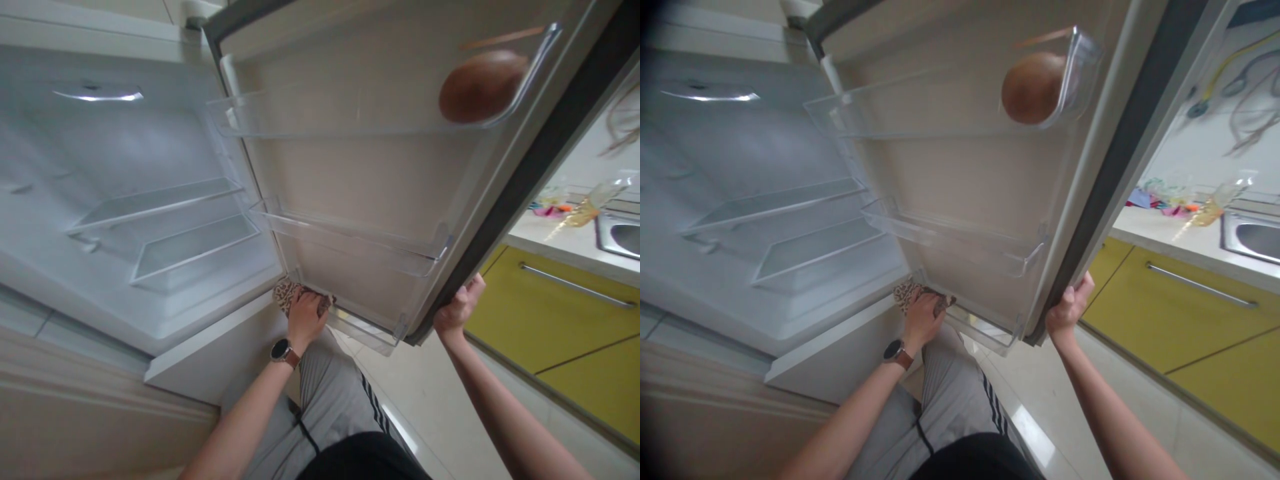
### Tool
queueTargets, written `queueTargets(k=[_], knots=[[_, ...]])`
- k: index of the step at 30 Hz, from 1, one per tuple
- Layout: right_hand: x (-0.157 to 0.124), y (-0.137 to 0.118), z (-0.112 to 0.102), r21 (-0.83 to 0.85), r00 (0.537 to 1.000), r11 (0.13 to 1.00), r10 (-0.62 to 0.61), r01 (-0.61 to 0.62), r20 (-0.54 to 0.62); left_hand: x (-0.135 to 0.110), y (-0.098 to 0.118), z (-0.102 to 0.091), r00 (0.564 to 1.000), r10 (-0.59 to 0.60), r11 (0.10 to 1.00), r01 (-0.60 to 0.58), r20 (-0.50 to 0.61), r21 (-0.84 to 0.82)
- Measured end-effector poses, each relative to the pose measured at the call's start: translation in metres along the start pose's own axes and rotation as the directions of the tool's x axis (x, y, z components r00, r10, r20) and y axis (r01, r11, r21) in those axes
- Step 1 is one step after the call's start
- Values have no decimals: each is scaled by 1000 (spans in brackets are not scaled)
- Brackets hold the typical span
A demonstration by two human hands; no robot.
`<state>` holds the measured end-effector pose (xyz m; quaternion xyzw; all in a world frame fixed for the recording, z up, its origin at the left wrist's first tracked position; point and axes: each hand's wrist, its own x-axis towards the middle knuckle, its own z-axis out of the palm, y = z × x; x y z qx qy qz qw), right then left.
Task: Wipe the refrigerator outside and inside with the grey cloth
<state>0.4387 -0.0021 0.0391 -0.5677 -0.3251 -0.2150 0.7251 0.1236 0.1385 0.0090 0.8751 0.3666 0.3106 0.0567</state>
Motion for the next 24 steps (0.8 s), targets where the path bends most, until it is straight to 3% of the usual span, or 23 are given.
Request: queueTargets(k=[5, 12, 15, 19, 24], knots=[[1, 4, 1, 10, 1000, 1000, 11, -11, -4, -6, 18, 9, 999, 45, 998, -45, 12, 44], [1, 7, -1, -42, 1000, 999, 21, -22, -11, -22, 88, 32, 966, 238, 971, -234, 96, -53], [0, 5, -3, -69, 999, 997, 29, -30, -13, -27, 107, 38, 944, 298, 954, -292, 139, -62], [-1, 0, -3, -73, 1000, 997, 7, -8, -15, -24, 100, 37, 919, 345, 939, -341, 190, -52], [0, -5, -2, -68, 1000, 998, 5, -5, -6, -11, 58, 23, 942, 261, 964, -264, 210, -15]])
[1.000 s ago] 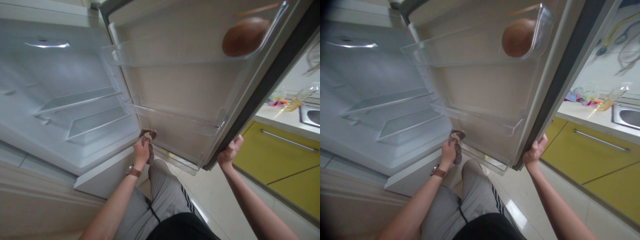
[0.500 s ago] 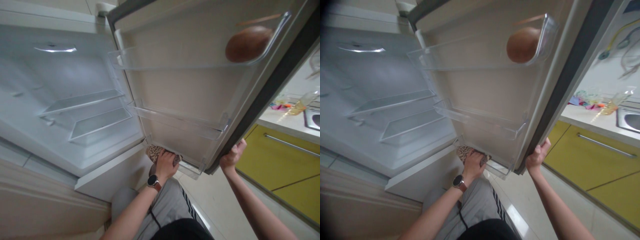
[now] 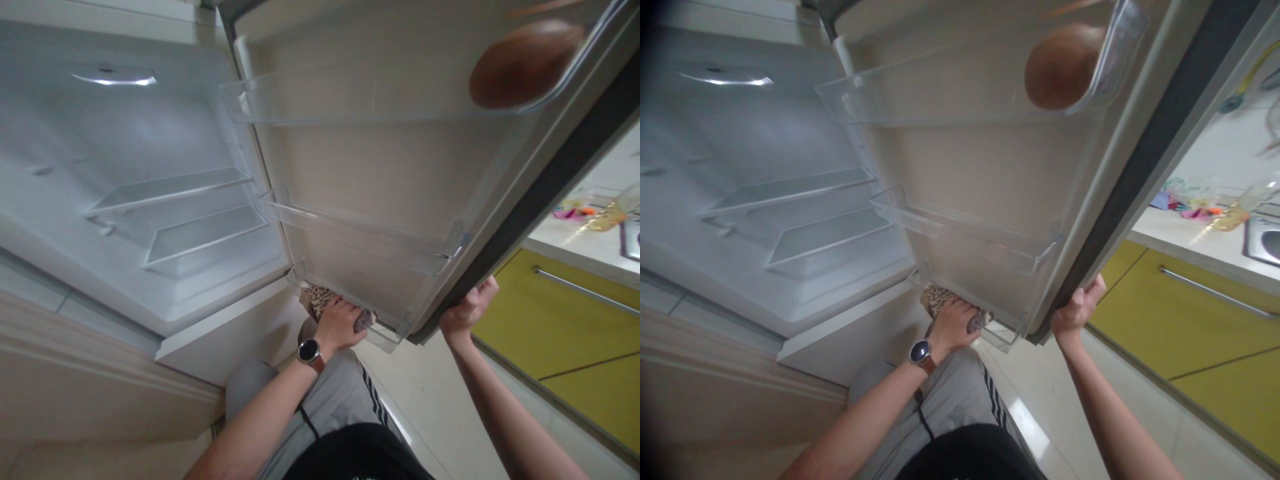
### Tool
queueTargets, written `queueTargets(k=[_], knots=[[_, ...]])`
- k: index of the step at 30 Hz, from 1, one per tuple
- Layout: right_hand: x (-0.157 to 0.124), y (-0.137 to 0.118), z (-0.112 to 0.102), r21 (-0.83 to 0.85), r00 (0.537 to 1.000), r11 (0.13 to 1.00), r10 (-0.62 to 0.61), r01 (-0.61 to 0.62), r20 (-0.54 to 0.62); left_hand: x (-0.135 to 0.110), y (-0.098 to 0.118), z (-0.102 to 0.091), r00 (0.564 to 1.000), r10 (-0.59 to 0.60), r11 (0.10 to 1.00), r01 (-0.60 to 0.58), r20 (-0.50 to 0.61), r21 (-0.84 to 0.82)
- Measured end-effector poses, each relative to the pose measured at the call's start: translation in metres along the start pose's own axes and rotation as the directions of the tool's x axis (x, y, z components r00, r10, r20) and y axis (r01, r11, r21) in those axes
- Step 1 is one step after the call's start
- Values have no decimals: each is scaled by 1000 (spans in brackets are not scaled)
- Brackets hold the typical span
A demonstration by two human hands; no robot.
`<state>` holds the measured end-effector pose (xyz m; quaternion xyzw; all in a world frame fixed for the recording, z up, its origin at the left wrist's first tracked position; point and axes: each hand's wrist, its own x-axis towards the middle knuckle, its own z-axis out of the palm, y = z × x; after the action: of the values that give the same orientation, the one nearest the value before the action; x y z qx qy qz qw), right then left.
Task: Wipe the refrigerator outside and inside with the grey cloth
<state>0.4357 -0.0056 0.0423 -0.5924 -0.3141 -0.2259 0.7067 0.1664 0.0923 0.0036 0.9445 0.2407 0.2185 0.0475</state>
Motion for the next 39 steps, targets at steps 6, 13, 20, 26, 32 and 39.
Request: queueTargets(k=[6, 13, 20, 26, 32, 39], knots=[[4, 0, 2, 55, 1000, 998, -19, 19, -6, -5, -77, -27, 986, -161, 982, 163, -37, 90], [5, -9, 3, 62, 1000, 998, 14, -13, -1, -5, -86, -26, 971, -217, 967, 228, -100, 117], [6, -8, 6, 36, 1000, 999, -11, 11, -5, 6, -29, -16, 997, -73, 996, 73, -17, 50], [7, 0, 4, 31, 999, 998, -49, 49, 15, 18, 38, -3, 994, 95, 994, -91, 62, -52], [7, 4, 2, 5, 998, 999, -52, 52, 21, 21, 42, -6, 987, 108, 994, -105, 120, -30], [7, 9, 3, 9, 999, 999, -44, 44, 4, 9, -30, -17, 998, 7, 997, -11, 55, 73]])
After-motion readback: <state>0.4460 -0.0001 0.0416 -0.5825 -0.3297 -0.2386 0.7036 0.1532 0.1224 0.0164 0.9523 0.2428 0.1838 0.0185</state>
